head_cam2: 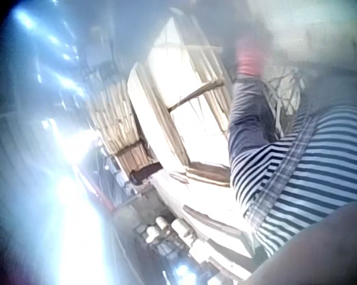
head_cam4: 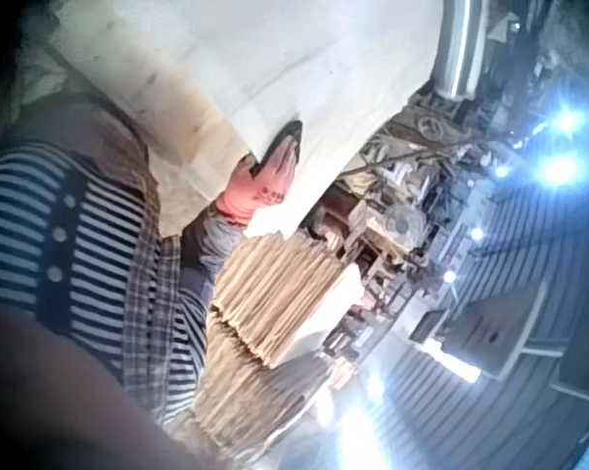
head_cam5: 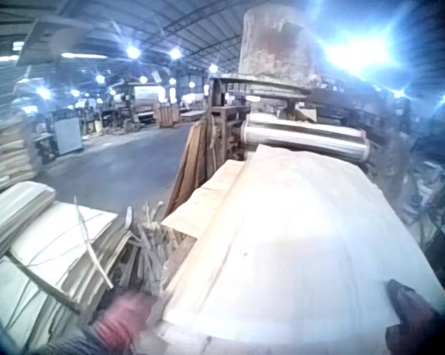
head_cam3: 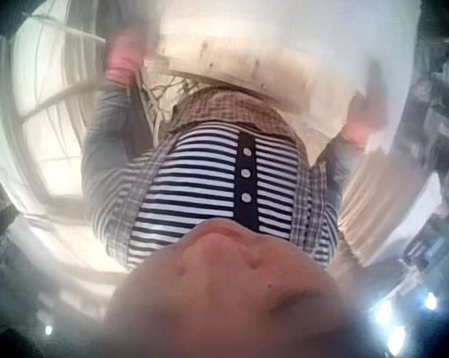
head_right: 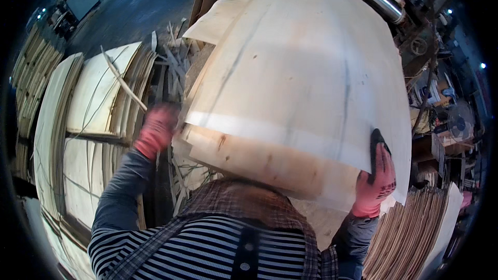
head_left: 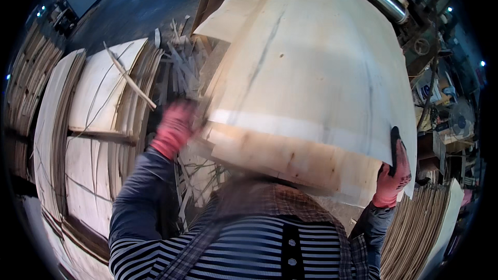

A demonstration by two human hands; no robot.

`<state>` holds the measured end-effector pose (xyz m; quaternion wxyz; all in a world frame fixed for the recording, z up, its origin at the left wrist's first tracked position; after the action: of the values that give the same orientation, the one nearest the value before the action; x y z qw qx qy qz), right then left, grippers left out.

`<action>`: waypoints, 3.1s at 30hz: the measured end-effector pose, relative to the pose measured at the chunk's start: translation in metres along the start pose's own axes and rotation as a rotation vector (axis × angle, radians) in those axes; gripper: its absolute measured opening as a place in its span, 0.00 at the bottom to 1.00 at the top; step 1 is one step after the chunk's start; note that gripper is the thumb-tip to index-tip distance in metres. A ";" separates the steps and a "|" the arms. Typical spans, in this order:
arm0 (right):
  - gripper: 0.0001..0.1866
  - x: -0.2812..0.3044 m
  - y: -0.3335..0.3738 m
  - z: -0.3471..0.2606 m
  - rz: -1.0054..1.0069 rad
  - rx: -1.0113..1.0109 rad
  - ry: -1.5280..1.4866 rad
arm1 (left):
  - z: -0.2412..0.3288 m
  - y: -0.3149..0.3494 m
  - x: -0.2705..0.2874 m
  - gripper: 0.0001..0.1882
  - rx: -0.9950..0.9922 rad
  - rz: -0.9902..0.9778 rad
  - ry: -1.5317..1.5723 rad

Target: The person repeatedly feeds large sheets of wood veneer into a roller press machine, aligns them by hand, and stacks the processed sheets on a nearby pile. The person handles the veneer sheets one at a time throughout the clip.

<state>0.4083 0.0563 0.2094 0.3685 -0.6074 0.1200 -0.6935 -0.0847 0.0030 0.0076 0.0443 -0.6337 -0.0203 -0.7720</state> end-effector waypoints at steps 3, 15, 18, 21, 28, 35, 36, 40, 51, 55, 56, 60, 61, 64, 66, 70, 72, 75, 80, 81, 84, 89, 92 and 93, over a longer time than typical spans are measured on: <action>0.25 -0.001 -0.014 -0.004 -0.002 0.039 -0.056 | -0.091 0.059 0.051 0.24 0.695 -0.001 -0.257; 0.22 0.015 -0.049 -0.011 0.043 0.076 -0.071 | 0.023 0.020 -0.002 0.19 0.303 0.002 1.376; 0.27 0.055 -0.018 -0.003 0.043 0.102 0.089 | 0.037 0.012 0.031 0.20 0.245 -0.043 1.309; 0.30 0.071 0.020 0.004 -0.059 0.121 0.123 | 0.043 0.003 0.038 0.20 0.096 0.003 1.226; 0.27 0.027 -0.012 -0.027 -0.160 0.351 0.062 | 0.037 0.034 0.006 0.19 0.475 0.035 1.447; 0.27 -0.080 -0.057 -0.004 -0.141 0.199 -0.004 | 0.059 0.028 0.012 0.24 0.675 0.178 1.488; 0.28 -0.095 -0.064 -0.008 -0.163 0.184 0.004 | 0.059 0.029 0.010 0.24 0.671 0.188 1.474; 0.26 -0.154 -0.074 -0.028 -0.196 0.206 0.000 | 0.057 0.031 -0.001 0.21 0.661 0.216 1.446; 0.31 -0.216 -0.047 -0.047 -0.246 0.187 -0.008 | 0.058 0.039 -0.024 0.24 0.745 0.354 1.416; 0.31 -0.218 -0.045 -0.044 -0.267 0.168 0.002 | 0.056 0.038 -0.031 0.24 0.742 0.359 1.431; 0.31 -0.221 -0.044 -0.044 -0.270 0.168 0.003 | 0.055 0.038 -0.033 0.24 0.751 0.368 1.433; 0.31 -0.229 -0.042 -0.043 -0.307 0.145 -0.038 | 0.052 0.038 -0.035 0.22 0.769 0.396 1.423; 0.31 -0.227 -0.043 -0.044 -0.302 0.145 -0.042 | 0.052 0.038 -0.034 0.21 0.753 0.393 1.427; 0.30 -0.225 -0.044 -0.043 -0.295 0.144 -0.043 | 0.053 0.036 -0.032 0.20 0.743 0.399 1.439; 0.30 -0.224 -0.045 -0.042 -0.288 0.146 -0.038 | 0.053 0.034 -0.033 0.19 0.729 0.400 1.445; 0.29 -0.210 -0.055 -0.036 -0.257 0.135 -0.042 | 0.056 0.032 -0.028 0.17 0.724 0.393 1.437; 0.29 -0.192 -0.068 -0.029 -0.241 0.131 -0.038 | 0.060 0.033 -0.021 0.17 0.729 0.396 1.429; 0.32 -0.175 -0.090 -0.020 -0.213 0.155 -0.047 | 0.060 0.035 -0.019 0.15 0.710 0.408 1.407; 0.28 -0.243 -0.147 0.014 -0.117 0.064 -0.039 | 0.051 0.036 -0.031 0.13 0.743 0.431 1.381; 0.29 -0.270 -0.164 0.028 -0.062 0.033 -0.021 | 0.048 0.036 -0.034 0.14 0.751 0.420 1.394; 0.29 -0.323 -0.210 0.046 -0.169 -0.079 0.093 | 0.048 0.040 -0.023 0.14 0.697 0.450 1.330; 0.35 -0.284 -0.207 -0.031 -0.102 0.071 -0.088 | 0.048 0.044 -0.019 0.16 0.723 0.328 1.377; 0.38 -0.225 -0.122 -0.074 -0.127 0.403 -0.297 | 0.045 0.044 -0.016 0.18 0.665 0.200 1.501; 0.41 -0.200 -0.086 -0.078 -0.244 0.459 -0.328 | 0.049 0.040 0.001 0.18 0.632 0.166 1.503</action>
<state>0.3027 0.2256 0.0933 0.4245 -0.6221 -0.1749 -0.6342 -0.0336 -0.0327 0.0167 0.2798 0.0957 -0.1548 -0.9427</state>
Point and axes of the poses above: each hand's wrist, its own y-axis away from the middle knuckle, its own x-axis out of the back of the hand, z = x × y, the point moved 7 cm from there along -y, towards the middle knuckle, and after that the axes turned 15 degrees about y, right-handed, at the moved point
